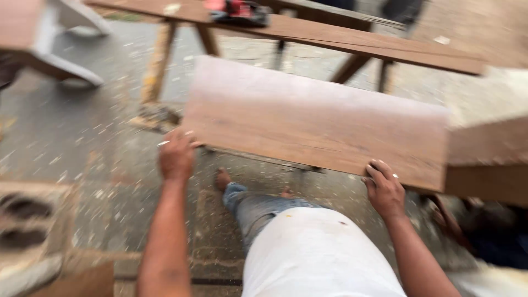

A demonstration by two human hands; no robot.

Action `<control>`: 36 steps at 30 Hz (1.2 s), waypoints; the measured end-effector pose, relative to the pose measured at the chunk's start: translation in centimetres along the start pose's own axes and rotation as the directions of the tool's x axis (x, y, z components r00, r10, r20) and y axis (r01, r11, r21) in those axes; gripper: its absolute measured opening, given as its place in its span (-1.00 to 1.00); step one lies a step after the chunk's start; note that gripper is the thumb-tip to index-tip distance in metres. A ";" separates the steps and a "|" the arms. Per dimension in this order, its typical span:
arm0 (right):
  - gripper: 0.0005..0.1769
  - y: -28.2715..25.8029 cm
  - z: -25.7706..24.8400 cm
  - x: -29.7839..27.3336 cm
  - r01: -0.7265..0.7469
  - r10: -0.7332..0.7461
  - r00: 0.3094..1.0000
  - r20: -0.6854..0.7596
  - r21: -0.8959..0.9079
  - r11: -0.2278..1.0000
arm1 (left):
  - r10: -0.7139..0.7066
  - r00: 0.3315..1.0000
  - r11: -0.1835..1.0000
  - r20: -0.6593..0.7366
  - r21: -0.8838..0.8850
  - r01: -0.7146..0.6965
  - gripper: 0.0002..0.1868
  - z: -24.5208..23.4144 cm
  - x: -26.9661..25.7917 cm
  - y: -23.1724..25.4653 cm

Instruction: Measuring and marking a wood panel, then using a block plane to smooth edges.

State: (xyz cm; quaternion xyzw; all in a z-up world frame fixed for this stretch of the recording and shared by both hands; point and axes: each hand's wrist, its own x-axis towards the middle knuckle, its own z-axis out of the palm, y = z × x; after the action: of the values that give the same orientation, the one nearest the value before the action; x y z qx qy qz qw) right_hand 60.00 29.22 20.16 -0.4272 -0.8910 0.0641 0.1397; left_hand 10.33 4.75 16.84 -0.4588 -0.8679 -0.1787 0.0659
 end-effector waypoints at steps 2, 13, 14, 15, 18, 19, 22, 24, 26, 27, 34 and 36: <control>-0.64 3.7 -1.1 -2.3 -0.107 0.107 0.993 -0.040 0.002 0.994 | 0.059 0.998 0.997 0.025 -0.043 -0.058 -0.74 0.4 -0.2 0.0; -0.77 17.8 -1.1 -7.6 -0.349 0.350 0.931 -0.098 0.034 0.937 | -0.026 0.997 0.998 -0.067 -0.050 0.023 -0.67 3.1 -0.8 -1.9; -0.77 18.5 0.9 -8.0 -0.271 0.276 0.959 -0.062 0.081 0.959 | -0.098 0.991 0.995 -0.092 0.012 0.100 -0.67 1.0 -1.2 -1.8; -0.81 20.4 1.9 -8.9 -0.247 0.241 0.965 -0.100 -0.047 0.968 | -0.110 0.990 0.993 -0.086 -0.046 0.107 -0.67 0.5 -0.8 -0.5; -0.85 21.9 3.3 -8.8 -0.241 0.221 0.966 -0.137 -0.150 0.959 | -0.163 0.974 0.985 -0.156 -0.088 0.151 -0.70 1.3 -0.1 -0.1; -0.83 22.4 2.7 -9.2 -0.323 0.304 0.943 -0.137 -0.149 0.935 | -0.150 0.969 0.987 -0.197 -0.093 0.133 -0.73 2.4 -0.2 0.2; -0.79 24.0 3.2 -8.6 -0.278 0.255 0.956 -0.148 -0.167 0.946 | -0.231 0.967 0.963 -0.110 -0.169 0.211 -0.79 1.8 -0.2 0.7; -0.79 23.9 3.3 -8.3 -0.273 0.254 0.957 -0.143 -0.135 0.953 | -0.273 0.958 0.949 -0.089 -0.189 0.253 -0.82 3.1 -0.1 0.1; -0.80 24.3 3.4 -8.1 -0.277 0.262 0.955 -0.141 -0.105 0.955 | -0.304 0.950 0.935 -0.066 -0.213 0.284 -0.84 3.7 0.2 -0.1; -0.82 24.7 3.5 -8.1 -0.303 0.296 0.946 -0.135 -0.038 0.952 | -0.298 0.954 0.938 -0.045 -0.197 0.284 -0.86 3.7 0.3 0.0; -0.75 25.5 3.8 -6.8 -0.357 0.355 0.927 -0.123 0.003 0.934 | -0.224 0.969 0.971 -0.105 -0.106 0.213 -0.72 4.5 0.5 0.2; -0.75 25.9 3.8 -7.1 -0.350 0.346 0.930 -0.124 -0.007 0.937 | -0.230 0.970 0.968 -0.082 -0.118 0.220 -0.71 4.0 0.5 0.3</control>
State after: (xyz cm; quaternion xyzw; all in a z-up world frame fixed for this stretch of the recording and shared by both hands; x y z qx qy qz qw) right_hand 82.31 39.98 9.12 -0.5833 -0.7920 0.0488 0.1737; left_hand 10.45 6.80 13.32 -0.3512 -0.8993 -0.2535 0.0612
